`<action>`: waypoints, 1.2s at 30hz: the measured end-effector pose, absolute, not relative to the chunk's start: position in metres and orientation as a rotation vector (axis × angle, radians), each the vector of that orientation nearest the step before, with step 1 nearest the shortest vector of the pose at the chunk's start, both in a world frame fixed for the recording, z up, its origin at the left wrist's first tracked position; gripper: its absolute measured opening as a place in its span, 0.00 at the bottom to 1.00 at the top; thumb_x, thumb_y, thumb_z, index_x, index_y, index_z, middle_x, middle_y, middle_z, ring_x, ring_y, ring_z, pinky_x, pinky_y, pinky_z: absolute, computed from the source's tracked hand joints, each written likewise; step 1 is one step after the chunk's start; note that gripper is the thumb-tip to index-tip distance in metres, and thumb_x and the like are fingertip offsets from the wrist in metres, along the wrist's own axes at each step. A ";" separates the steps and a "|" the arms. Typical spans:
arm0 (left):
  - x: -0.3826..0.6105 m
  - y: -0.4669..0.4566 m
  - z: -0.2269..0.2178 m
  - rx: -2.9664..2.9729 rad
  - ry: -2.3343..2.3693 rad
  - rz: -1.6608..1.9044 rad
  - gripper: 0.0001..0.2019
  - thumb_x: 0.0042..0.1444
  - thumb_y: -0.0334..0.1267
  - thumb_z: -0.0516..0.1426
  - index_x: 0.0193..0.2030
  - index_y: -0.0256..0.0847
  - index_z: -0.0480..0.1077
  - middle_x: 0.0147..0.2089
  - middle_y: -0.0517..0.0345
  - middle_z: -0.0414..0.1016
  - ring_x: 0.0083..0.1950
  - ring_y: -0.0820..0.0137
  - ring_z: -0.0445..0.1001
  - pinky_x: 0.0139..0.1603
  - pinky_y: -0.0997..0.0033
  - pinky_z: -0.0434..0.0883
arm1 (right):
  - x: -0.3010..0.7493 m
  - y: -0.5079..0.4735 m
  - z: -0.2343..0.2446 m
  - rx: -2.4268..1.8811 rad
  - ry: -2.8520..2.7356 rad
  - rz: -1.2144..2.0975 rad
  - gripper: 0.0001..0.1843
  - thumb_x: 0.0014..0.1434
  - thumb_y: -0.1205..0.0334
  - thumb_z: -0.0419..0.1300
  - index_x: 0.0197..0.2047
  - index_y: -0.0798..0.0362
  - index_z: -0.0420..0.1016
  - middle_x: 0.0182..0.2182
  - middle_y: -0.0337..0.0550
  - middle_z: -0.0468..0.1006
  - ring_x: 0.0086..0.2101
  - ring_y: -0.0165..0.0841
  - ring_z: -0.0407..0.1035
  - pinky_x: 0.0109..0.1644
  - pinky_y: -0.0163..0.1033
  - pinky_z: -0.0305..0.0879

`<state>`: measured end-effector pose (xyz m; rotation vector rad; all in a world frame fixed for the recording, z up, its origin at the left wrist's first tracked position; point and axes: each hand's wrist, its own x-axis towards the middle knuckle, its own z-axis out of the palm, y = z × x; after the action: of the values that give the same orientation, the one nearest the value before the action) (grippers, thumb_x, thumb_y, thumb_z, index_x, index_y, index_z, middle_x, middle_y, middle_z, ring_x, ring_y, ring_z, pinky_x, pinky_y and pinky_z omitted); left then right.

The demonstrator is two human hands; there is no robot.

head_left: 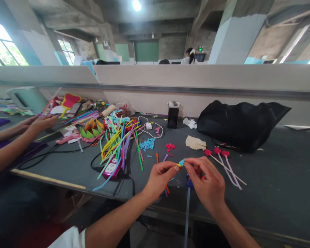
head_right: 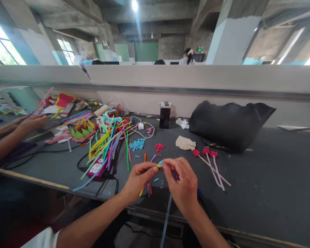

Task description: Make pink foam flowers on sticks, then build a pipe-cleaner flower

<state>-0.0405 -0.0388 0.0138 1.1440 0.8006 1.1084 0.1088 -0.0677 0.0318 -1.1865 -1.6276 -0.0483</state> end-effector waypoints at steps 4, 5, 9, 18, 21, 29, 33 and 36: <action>-0.040 -0.039 0.014 1.168 0.811 1.119 0.15 0.48 0.48 0.66 0.34 0.36 0.81 0.22 0.63 0.64 0.24 0.79 0.51 0.25 0.75 0.49 | 0.110 -0.066 0.031 -1.206 -1.633 -0.071 0.03 0.64 0.63 0.59 0.38 0.51 0.74 0.28 0.36 0.71 0.27 0.28 0.65 0.32 0.34 0.61; -0.040 -0.039 0.014 1.168 0.808 1.120 0.15 0.48 0.48 0.66 0.34 0.37 0.81 0.22 0.63 0.64 0.24 0.79 0.50 0.25 0.75 0.49 | 0.110 -0.066 0.031 -1.207 -1.637 -0.081 0.03 0.64 0.63 0.59 0.38 0.51 0.74 0.27 0.36 0.71 0.27 0.28 0.65 0.32 0.34 0.61; -0.041 -0.038 0.013 1.174 0.788 1.116 0.14 0.49 0.47 0.66 0.34 0.37 0.81 0.21 0.64 0.63 0.24 0.79 0.50 0.25 0.76 0.49 | 0.110 -0.065 0.028 -1.222 -1.645 -0.135 0.04 0.65 0.63 0.58 0.37 0.51 0.73 0.27 0.36 0.70 0.27 0.29 0.64 0.33 0.35 0.61; -0.040 -0.038 0.011 1.176 0.789 1.120 0.13 0.49 0.46 0.66 0.34 0.37 0.81 0.22 0.63 0.63 0.24 0.79 0.50 0.24 0.76 0.48 | 0.108 -0.063 0.024 -1.252 -1.645 -0.139 0.05 0.65 0.61 0.58 0.37 0.51 0.73 0.27 0.36 0.70 0.28 0.28 0.66 0.34 0.34 0.62; -0.041 -0.036 0.012 1.175 0.800 1.124 0.14 0.49 0.47 0.65 0.34 0.36 0.81 0.21 0.63 0.63 0.23 0.80 0.50 0.23 0.76 0.48 | 0.111 -0.065 0.029 -1.247 -1.608 -0.114 0.05 0.64 0.60 0.59 0.39 0.50 0.75 0.27 0.35 0.71 0.27 0.28 0.66 0.34 0.34 0.63; -0.081 -0.009 0.030 0.960 0.806 1.453 0.12 0.52 0.43 0.64 0.36 0.36 0.79 0.18 0.69 0.54 0.20 0.81 0.46 0.21 0.77 0.45 | 0.115 -0.058 0.031 -1.374 -1.515 0.086 0.09 0.59 0.54 0.63 0.40 0.48 0.80 0.27 0.35 0.78 0.26 0.30 0.71 0.33 0.34 0.67; -0.108 0.004 0.030 0.916 0.817 1.563 0.12 0.52 0.43 0.64 0.37 0.36 0.78 0.17 0.70 0.52 0.18 0.82 0.46 0.19 0.78 0.45 | 0.096 -0.026 0.022 -1.407 -1.834 0.302 0.10 0.62 0.58 0.58 0.37 0.48 0.81 0.34 0.38 0.83 0.33 0.33 0.77 0.38 0.36 0.70; -0.120 0.006 0.025 0.887 0.833 1.580 0.13 0.51 0.44 0.64 0.37 0.36 0.77 0.17 0.71 0.52 0.18 0.82 0.47 0.19 0.80 0.47 | 0.073 0.008 0.012 -1.365 -2.013 0.342 0.08 0.61 0.63 0.60 0.32 0.48 0.80 0.30 0.36 0.83 0.32 0.30 0.76 0.38 0.34 0.70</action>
<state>-0.1202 0.0061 0.0251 0.8870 0.8333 1.5799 0.0725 0.0078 0.0117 -1.3648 -2.0126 0.3417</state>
